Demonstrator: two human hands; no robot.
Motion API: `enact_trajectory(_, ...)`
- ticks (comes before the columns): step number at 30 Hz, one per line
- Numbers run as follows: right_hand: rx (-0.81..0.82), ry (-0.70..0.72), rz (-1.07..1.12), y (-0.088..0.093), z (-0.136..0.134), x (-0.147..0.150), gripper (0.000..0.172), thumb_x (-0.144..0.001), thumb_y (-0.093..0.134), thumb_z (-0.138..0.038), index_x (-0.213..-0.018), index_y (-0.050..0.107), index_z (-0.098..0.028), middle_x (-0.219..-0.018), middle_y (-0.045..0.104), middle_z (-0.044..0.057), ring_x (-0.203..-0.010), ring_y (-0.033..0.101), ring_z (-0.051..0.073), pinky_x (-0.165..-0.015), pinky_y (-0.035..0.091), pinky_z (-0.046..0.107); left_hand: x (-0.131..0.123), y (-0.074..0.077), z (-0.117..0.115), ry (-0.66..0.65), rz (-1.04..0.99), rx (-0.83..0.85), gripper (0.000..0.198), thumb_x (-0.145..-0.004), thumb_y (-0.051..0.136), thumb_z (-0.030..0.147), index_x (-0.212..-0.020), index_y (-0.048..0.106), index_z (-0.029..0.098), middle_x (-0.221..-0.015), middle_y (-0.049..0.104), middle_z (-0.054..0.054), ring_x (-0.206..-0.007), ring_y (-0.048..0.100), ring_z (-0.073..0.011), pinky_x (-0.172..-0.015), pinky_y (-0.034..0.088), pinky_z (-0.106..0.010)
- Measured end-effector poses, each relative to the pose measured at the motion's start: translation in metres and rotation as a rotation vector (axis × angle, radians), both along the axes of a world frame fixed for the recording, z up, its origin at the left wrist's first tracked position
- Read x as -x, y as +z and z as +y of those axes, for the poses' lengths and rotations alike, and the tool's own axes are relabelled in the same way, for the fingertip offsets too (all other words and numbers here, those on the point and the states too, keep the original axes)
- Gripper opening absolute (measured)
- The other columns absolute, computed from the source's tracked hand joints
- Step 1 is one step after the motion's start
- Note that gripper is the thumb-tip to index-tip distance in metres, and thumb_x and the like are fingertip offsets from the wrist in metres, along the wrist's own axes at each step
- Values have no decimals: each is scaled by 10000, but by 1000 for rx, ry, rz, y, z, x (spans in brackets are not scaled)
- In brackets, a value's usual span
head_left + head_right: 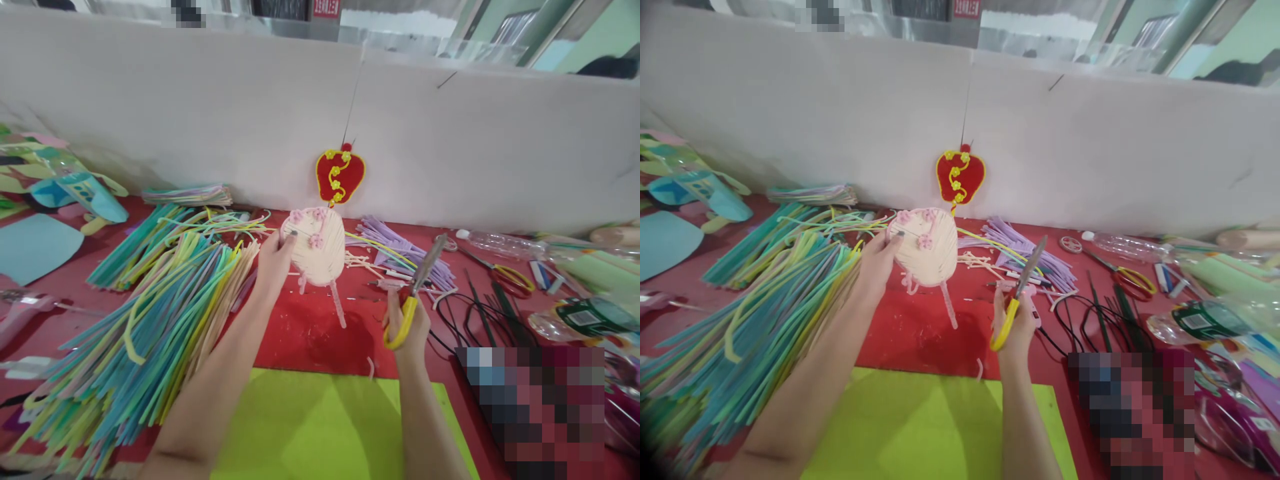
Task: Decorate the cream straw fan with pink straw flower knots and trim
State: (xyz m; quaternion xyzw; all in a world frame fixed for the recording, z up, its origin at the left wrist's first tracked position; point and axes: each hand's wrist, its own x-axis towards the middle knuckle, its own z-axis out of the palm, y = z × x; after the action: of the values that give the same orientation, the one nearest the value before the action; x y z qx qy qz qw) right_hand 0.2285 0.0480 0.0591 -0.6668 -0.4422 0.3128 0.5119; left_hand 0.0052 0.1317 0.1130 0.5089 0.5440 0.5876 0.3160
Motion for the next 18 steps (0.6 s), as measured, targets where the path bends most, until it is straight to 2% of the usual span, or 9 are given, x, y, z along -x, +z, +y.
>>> enact_trajectory(1, 38, -147, -234, -2, 1, -6, 330, -779, 529, -539, -686, 492, -225, -488, 441, -32, -434, 397, 124, -427, 274, 252, 2, -1, 2, -17, -79, -5, 136, -737, 522, 303, -688, 510, 176, -616, 491, 40, -609, 483, -112, -585, 378, -226)
enact_trajectory(3, 105, -222, -510, -7, 2, -17, 273, -727, 590, -476, -778, 568, -209, -596, 541, 11, -527, 453, 155, -492, 294, 270, 4, -1, 4, -59, -219, -7, 143, -713, 552, 303, -761, 556, 168, -673, 556, 21, -652, 538, -124, -625, 418, -237)
enact_trajectory(5, 145, -178, -656, -15, 3, -25, 292, -724, 581, -434, -891, 612, -196, -783, 627, 67, -654, 524, 196, -557, 332, 289, 6, -1, 5, -111, -324, -5, 197, -679, 594, 306, -814, 586, 162, -729, 610, 1, -701, 579, -140, -663, 445, -250)
enact_trajectory(7, 193, -115, -769, -25, 7, -30, 335, -749, 543, -414, -971, 625, -179, -935, 647, 109, -781, 568, 238, -630, 377, 314, 8, 0, 5, -161, -392, -6, 251, -640, 635, 324, -826, 608, 157, -768, 646, -11, -748, 603, -159, -694, 459, -263)
enact_trajectory(11, 155, 31, -849, -44, 14, -36, 410, -745, 541, -378, -1069, 635, -145, -1072, 630, 135, -960, 573, 273, -781, 421, 348, 8, 2, 2, -270, -415, 33, 290, -585, 693, 339, -804, 643, 157, -776, 674, -16, -793, 616, -191, -710, 461, -276)
enact_trajectory(15, 170, 89, -865, -58, 17, -41, 434, -721, 578, -382, -1058, 662, -121, -1053, 635, 148, -963, 579, 292, -812, 436, 377, 5, 3, -1, -348, -431, 77, 289, -587, 705, 325, -821, 666, 160, -774, 684, -17, -793, 617, -196, -715, 451, -282)
enact_trajectory(18, 133, 98, -846, -61, 16, -46, 406, -721, 580, -375, -1032, 678, -133, -1015, 640, 146, -950, 580, 294, -823, 441, 405, 4, 3, -2, -368, -444, 96, 292, -583, 705, 307, -834, 678, 160, -814, 696, -15, -801, 617, -188, -726, 446, -273)
